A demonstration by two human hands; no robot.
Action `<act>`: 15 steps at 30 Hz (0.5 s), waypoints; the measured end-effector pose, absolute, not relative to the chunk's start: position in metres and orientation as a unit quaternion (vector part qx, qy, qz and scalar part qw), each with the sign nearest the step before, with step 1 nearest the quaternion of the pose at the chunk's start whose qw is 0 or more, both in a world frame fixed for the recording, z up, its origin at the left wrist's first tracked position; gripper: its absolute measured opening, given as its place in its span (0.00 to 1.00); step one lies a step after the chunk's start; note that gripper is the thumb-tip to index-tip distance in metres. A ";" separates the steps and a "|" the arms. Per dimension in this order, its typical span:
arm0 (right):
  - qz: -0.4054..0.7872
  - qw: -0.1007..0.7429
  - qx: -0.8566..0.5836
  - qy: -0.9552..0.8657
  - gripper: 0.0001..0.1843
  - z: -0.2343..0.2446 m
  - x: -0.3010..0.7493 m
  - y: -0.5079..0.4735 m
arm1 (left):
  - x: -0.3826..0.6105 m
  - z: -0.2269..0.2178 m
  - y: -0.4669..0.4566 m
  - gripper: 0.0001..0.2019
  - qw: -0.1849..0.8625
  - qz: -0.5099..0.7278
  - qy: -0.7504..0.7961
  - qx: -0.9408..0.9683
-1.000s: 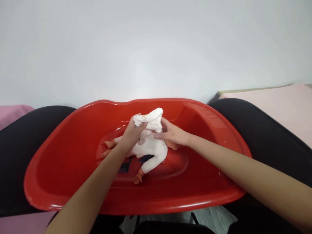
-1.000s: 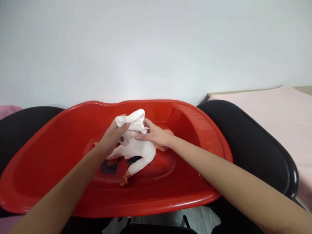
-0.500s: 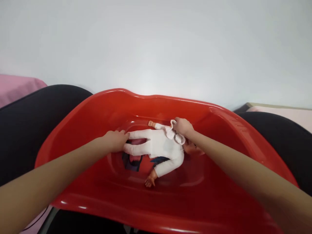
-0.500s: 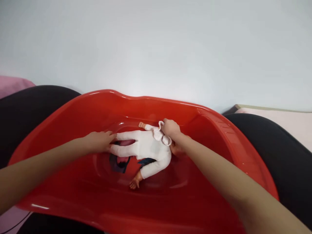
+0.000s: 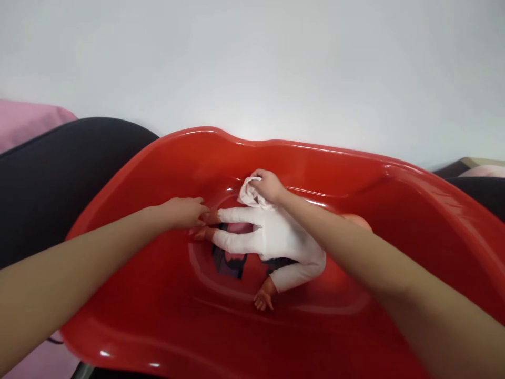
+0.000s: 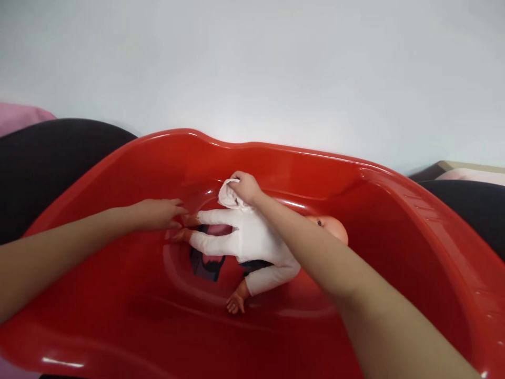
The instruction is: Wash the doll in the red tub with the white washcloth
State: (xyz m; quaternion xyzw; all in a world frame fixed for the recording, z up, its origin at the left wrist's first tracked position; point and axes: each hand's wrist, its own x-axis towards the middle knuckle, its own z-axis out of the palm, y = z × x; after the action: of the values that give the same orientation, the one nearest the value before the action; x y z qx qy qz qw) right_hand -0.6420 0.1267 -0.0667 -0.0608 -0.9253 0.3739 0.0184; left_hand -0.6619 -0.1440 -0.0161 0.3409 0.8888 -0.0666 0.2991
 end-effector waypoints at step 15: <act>0.173 -0.103 -0.041 -0.979 0.16 -0.019 -0.532 0.188 | -0.645 -0.035 -0.137 0.33 0.329 -0.032 0.882 0.336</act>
State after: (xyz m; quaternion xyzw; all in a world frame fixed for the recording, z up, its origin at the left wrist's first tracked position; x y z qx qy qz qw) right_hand -0.5320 0.1876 -0.0194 -0.0413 -0.9786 0.1732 -0.1030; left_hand -0.6454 -0.1367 -0.0353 0.3364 0.8818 -0.0324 0.3290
